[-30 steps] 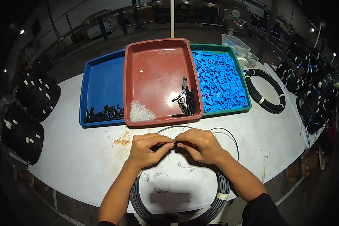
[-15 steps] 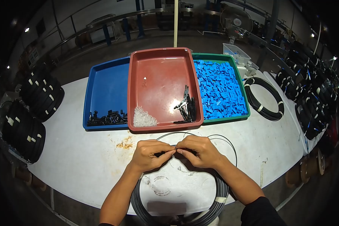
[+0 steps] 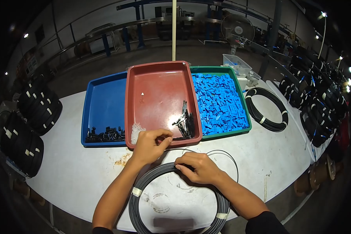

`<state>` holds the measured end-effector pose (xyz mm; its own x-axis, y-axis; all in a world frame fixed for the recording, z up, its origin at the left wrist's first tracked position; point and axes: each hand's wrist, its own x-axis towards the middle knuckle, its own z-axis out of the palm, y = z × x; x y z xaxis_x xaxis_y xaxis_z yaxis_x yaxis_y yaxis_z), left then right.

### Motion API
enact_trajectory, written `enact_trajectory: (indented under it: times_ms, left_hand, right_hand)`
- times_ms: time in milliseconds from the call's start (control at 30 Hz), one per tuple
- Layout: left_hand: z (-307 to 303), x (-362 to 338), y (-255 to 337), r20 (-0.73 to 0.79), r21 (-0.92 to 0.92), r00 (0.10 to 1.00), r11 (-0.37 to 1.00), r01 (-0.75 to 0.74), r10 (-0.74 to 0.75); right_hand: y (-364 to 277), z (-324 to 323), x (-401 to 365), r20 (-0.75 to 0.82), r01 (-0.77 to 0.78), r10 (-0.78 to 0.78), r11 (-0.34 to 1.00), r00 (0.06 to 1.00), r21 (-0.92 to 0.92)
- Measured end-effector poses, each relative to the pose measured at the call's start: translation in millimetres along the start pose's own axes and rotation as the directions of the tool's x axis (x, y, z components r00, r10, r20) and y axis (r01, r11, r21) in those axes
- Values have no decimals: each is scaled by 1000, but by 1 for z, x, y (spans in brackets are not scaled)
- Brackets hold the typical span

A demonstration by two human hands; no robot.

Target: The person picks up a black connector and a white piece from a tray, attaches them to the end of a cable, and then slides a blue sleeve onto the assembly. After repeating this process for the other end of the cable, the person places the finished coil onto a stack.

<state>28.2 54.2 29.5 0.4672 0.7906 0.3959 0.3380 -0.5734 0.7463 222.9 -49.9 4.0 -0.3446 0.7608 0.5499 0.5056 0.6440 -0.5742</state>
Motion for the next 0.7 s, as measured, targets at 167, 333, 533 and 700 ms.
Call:
enact_trajectory:
  times_ms: [167,333,533,700]
  left_hand:
    - [35,47,-13,104,161,994,987,8,-25]
    - [50,68,-21,192,318,981,947,-30,-34]
    - [50,77,-30,234,281,972,958,-60,-8]
    - [52,80,-27,263,329,964,936,-125,36]
  right_hand:
    - [2,1,0,4,-33,33,999,999,33]
    - [5,1,-1,14,-31,30,999,999,34]
    - [6,2,-1,10,-38,38,999,999,33]
    - [8,2,0,5,-36,36,999,999,30]
